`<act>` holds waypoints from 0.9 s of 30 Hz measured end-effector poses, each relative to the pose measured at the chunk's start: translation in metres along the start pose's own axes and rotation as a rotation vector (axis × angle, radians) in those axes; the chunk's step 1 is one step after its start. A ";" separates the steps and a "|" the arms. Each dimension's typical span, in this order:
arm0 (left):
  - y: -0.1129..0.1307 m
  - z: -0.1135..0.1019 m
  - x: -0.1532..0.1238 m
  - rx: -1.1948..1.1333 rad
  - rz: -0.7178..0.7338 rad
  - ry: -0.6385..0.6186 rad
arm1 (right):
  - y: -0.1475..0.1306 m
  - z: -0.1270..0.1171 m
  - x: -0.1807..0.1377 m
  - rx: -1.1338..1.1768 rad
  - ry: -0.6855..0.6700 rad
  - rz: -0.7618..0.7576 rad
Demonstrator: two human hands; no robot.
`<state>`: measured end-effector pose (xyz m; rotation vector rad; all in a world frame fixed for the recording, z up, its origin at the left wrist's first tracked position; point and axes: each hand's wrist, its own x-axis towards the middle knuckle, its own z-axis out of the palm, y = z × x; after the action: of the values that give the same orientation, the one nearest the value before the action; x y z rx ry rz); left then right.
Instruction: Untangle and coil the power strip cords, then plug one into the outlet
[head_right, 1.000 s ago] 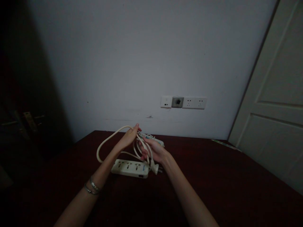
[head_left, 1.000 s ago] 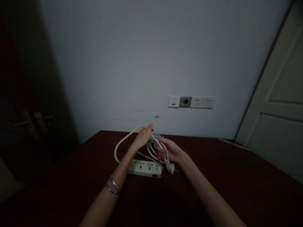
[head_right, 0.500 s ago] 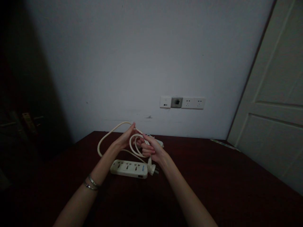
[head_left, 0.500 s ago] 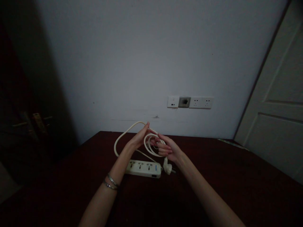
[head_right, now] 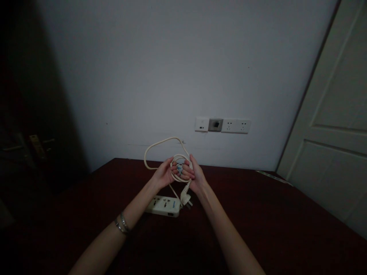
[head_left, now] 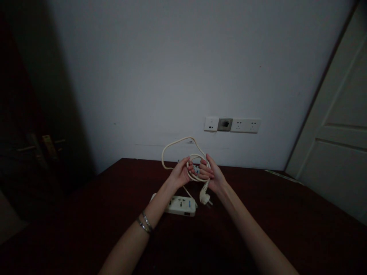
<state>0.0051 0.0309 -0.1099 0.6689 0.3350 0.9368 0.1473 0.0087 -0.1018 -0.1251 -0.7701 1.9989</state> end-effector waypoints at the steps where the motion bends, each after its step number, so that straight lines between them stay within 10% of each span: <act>1: 0.000 0.001 -0.001 -0.023 -0.016 -0.029 | 0.001 0.001 0.001 -0.004 0.026 0.000; 27: 0.015 -0.003 -0.008 0.100 -0.198 -0.188 | 0.001 -0.002 0.003 -0.169 0.084 0.054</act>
<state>-0.0100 0.0319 -0.1022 0.7941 0.2768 0.6662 0.1458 0.0118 -0.1027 -0.3291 -0.8889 1.9640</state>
